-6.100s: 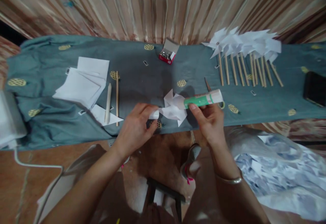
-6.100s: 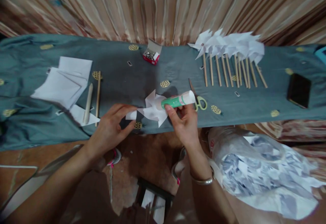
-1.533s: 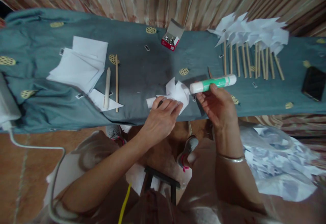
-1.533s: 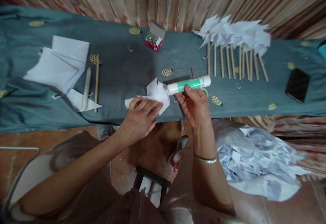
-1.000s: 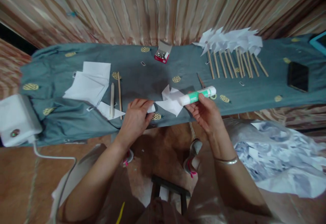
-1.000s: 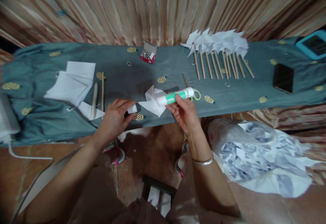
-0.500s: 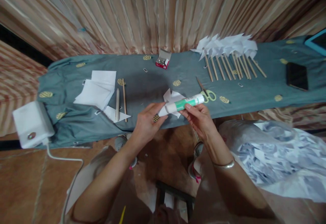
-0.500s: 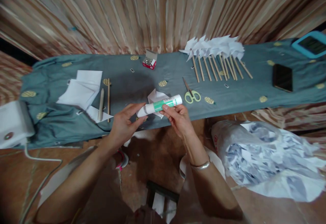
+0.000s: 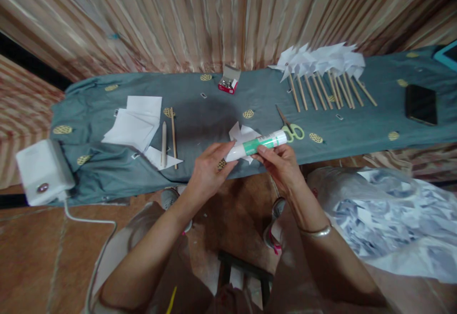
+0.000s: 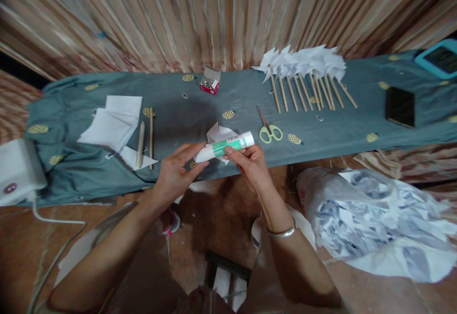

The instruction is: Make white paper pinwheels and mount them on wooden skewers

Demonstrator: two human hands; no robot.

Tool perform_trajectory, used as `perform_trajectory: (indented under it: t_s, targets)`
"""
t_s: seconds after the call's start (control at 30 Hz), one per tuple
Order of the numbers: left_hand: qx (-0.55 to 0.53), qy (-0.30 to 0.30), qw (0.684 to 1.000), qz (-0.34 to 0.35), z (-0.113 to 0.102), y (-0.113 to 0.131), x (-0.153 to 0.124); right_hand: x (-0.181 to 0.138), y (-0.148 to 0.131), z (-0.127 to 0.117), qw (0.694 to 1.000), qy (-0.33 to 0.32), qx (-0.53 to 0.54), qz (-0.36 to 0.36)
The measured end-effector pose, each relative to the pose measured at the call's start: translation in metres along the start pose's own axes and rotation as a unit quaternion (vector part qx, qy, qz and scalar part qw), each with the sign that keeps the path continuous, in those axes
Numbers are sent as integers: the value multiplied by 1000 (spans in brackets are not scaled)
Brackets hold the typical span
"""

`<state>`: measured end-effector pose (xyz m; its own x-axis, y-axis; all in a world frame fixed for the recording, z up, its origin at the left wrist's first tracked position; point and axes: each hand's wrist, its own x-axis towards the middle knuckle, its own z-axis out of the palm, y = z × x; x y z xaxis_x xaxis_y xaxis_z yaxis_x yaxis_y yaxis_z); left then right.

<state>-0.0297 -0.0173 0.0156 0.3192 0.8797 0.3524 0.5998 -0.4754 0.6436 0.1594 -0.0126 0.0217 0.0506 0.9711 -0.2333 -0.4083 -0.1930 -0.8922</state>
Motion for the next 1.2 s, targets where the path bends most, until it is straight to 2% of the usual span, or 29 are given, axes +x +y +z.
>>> perform_trajectory:
  t_s: [0.27, 0.47, 0.63, 0.73, 0.87, 0.97, 1.03, 1.13, 1.2]
  targets:
    - [56, 35, 995, 81, -1, 1, -1, -2, 5, 5, 1000, -1, -10, -5]
    - [84, 26, 993, 79, -4, 4, -1, -3, 11, 8, 1000, -2, -9, 4]
    - [66, 37, 994, 84, -7, 1, -3, -4, 15, 15, 1000, -2, -2, 6]
    - [22, 30, 998, 58, -8, -1, -2, -6, 16, 17, 999, -29, -27, -12]
    - [-39, 45, 998, -36, -10, -9, 2, -5, 10, 5, 989, -49, -109, -85]
    - [-57, 96, 986, -127, -14, -26, 6, -2, 4, -17, 961, 22, -214, -173]
    - [-35, 119, 977, -176, -17, -39, 10, 0, 1, -33, 914, 45, -329, -232]
    - [32, 99, 978, -178, -20, -56, 15, 3, -1, -49, 841, 41, -452, -295]
    - [80, 83, 980, -160, -21, -65, 18, 4, 0, -54, 822, 35, -482, -301]
